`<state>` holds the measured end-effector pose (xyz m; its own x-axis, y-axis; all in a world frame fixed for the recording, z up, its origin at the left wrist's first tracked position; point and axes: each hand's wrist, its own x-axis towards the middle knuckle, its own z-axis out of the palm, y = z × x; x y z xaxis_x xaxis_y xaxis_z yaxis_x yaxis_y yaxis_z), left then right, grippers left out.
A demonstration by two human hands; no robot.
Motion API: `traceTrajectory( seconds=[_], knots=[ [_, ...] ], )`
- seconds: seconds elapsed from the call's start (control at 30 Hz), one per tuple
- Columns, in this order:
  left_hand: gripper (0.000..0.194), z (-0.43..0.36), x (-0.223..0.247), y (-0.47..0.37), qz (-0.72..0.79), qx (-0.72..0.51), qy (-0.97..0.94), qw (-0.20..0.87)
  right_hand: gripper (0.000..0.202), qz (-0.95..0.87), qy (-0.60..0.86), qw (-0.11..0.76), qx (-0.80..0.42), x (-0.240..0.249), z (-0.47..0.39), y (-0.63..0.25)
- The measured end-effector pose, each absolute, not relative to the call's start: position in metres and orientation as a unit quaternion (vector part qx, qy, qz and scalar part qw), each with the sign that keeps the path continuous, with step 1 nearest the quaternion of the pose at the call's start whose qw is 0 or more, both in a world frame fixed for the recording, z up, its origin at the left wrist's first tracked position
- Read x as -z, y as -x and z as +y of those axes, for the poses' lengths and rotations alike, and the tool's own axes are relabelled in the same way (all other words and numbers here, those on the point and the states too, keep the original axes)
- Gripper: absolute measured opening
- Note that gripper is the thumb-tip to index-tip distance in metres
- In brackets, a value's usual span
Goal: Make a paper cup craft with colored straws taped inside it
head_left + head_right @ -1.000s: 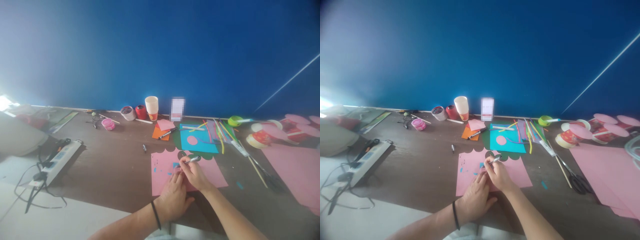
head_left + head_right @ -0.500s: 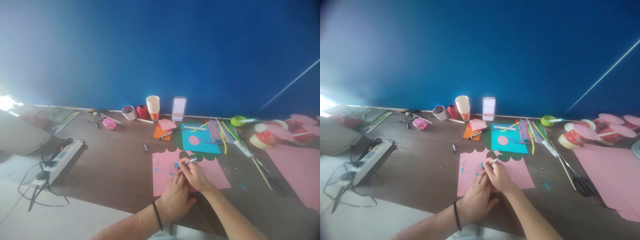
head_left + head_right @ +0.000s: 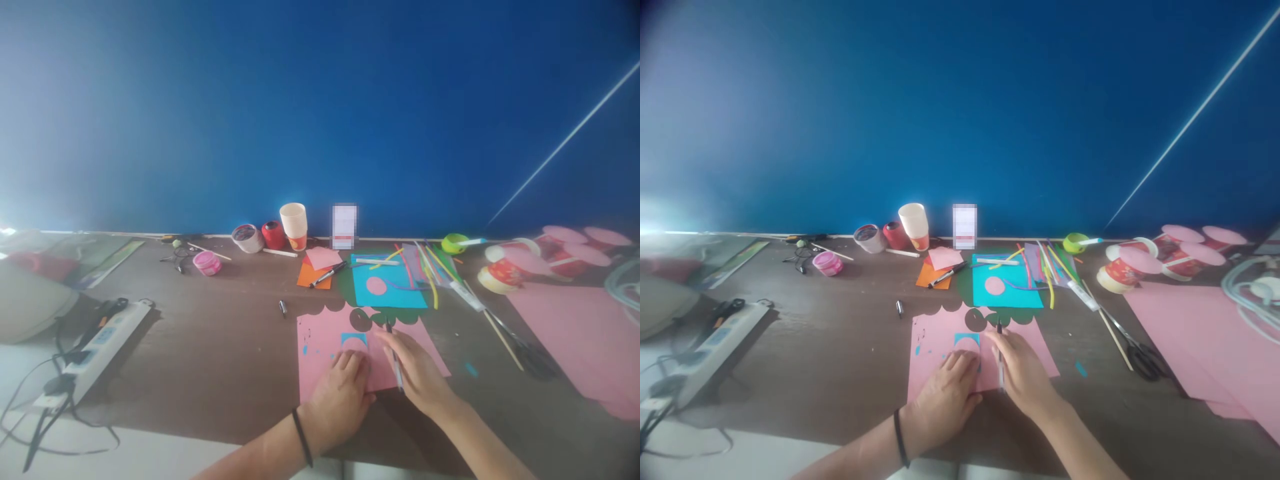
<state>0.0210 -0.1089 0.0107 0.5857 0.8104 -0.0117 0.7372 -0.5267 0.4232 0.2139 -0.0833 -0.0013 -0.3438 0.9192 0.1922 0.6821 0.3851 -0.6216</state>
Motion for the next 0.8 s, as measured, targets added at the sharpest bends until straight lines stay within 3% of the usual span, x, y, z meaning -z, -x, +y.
traceTrajectory(
  seconds=[0.2, 0.43, 0.8],
  knots=[
    [0.047, -0.114, -0.007, -0.024, 0.46, -0.103, -0.857, 0.206, 0.065, -0.824, 0.512, 0.15, -0.193, 0.028, -0.106, -0.227],
    [0.047, -0.113, -0.012, -0.026, 0.486, -0.096, -0.84, 0.223, 0.064, -0.815, 0.542, 0.146, -0.146, 0.046, -0.115, -0.221],
    [0.046, -0.107, -0.013, -0.033, 0.483, -0.081, -0.85, 0.195, 0.061, -0.832, 0.524, 0.144, -0.111, 0.026, -0.106, -0.225]
  ],
)
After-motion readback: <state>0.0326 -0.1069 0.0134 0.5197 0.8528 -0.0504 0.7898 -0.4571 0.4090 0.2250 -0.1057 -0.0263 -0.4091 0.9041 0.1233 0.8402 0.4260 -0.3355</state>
